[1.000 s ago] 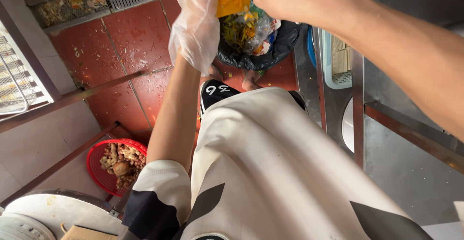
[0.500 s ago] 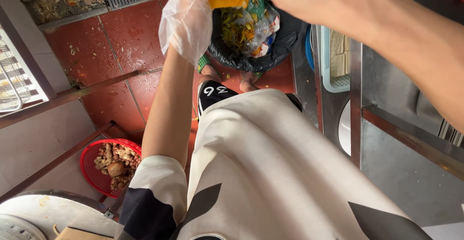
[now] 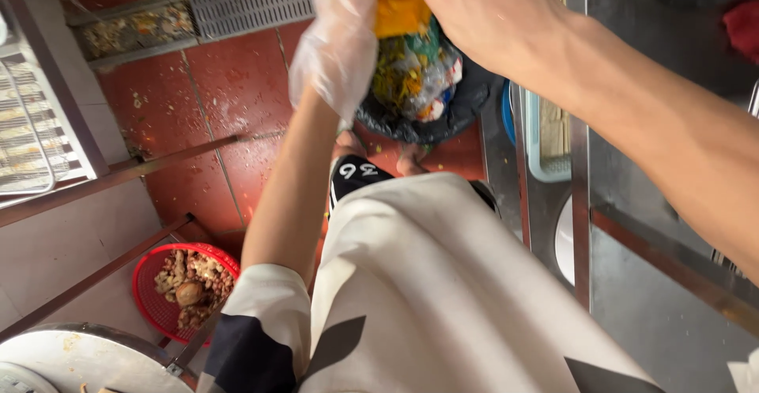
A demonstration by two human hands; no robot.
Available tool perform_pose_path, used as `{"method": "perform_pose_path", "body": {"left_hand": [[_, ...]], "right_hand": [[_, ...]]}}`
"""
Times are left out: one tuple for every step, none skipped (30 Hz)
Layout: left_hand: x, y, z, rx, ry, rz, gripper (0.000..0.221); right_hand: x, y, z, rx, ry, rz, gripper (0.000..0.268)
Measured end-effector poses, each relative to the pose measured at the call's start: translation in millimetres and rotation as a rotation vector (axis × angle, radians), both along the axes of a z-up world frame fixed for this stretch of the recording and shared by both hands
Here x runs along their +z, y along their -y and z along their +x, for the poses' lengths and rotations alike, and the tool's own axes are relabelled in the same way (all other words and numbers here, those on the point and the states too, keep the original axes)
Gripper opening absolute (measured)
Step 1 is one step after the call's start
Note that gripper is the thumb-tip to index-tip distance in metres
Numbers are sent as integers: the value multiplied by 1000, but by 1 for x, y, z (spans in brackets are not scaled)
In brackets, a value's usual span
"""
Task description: The person picks up cut pumpkin pieces from a cutting board and, holding each over a trash bin, scrapes the seeds and stringy pulp out of the cavity with a spoon, dropping the scraps into the bin, and places the cleaned pieces back into a metal tray.
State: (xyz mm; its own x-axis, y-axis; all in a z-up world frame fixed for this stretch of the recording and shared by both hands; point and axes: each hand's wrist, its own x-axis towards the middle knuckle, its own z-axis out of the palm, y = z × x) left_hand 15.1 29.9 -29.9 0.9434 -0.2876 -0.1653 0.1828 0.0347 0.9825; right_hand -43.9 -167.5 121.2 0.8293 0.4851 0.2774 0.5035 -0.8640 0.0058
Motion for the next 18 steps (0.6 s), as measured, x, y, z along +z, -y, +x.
{"method": "perform_pose_path", "body": {"left_hand": [[-5, 7, 4, 28, -210, -332, 34], [-10, 15, 7, 51, -420, -666, 33], [13, 19, 5, 54, -408, -672, 33], [36, 24, 1, 29, -349, -535, 31], [58, 29, -3, 6, -291, -397, 29], [53, 28, 0, 7, -290, -399, 29], [48, 27, 2, 6, -343, -354, 30], [43, 28, 5, 2, -395, -309, 32], [30, 27, 9, 1, -393, -310, 32], [20, 29, 17, -34, -237, -162, 29], [12, 30, 26, -69, -78, -16, 25], [4, 32, 34, -89, 83, 125, 23], [-4, 34, 43, -107, 244, 267, 20], [-12, 30, 50, -121, 398, 418, 18], [-32, 23, 56, -137, 550, 570, 17], [-51, 18, 61, -161, 705, 723, 17], [-66, 23, 71, -186, 860, 876, 17], [-40, 21, 62, -188, 863, 874, 17]], "right_hand": [[-3, 6, -1, -14, -66, -37, 10], [-6, 14, -3, -30, -133, -76, 11], [-3, 15, 0, -22, -123, -80, 11], [-1, 16, 0, -20, -174, -57, 12], [0, 17, 0, -18, -225, -35, 14], [0, 20, 1, -16, -225, -37, 14], [-1, 23, 2, 25, -284, -35, 12], [-1, 26, 2, 64, -343, -33, 10], [-19, 27, -3, 63, -341, -35, 10], [-37, 29, -10, 92, -351, -42, 8], [-55, 30, -16, 121, -360, -48, 7], [-51, 31, -18, 124, -357, -55, 7], [-47, 32, -20, 68, -335, -7, 16], [-45, 29, -23, 19, -317, 48, 28], [-34, 30, -21, 28, -319, 48, 28], [-24, 31, -20, -8, -286, 57, 30], [-13, 33, -18, -44, -253, 67, 32], [-7, 35, -16, -48, -251, 66, 32]]}}
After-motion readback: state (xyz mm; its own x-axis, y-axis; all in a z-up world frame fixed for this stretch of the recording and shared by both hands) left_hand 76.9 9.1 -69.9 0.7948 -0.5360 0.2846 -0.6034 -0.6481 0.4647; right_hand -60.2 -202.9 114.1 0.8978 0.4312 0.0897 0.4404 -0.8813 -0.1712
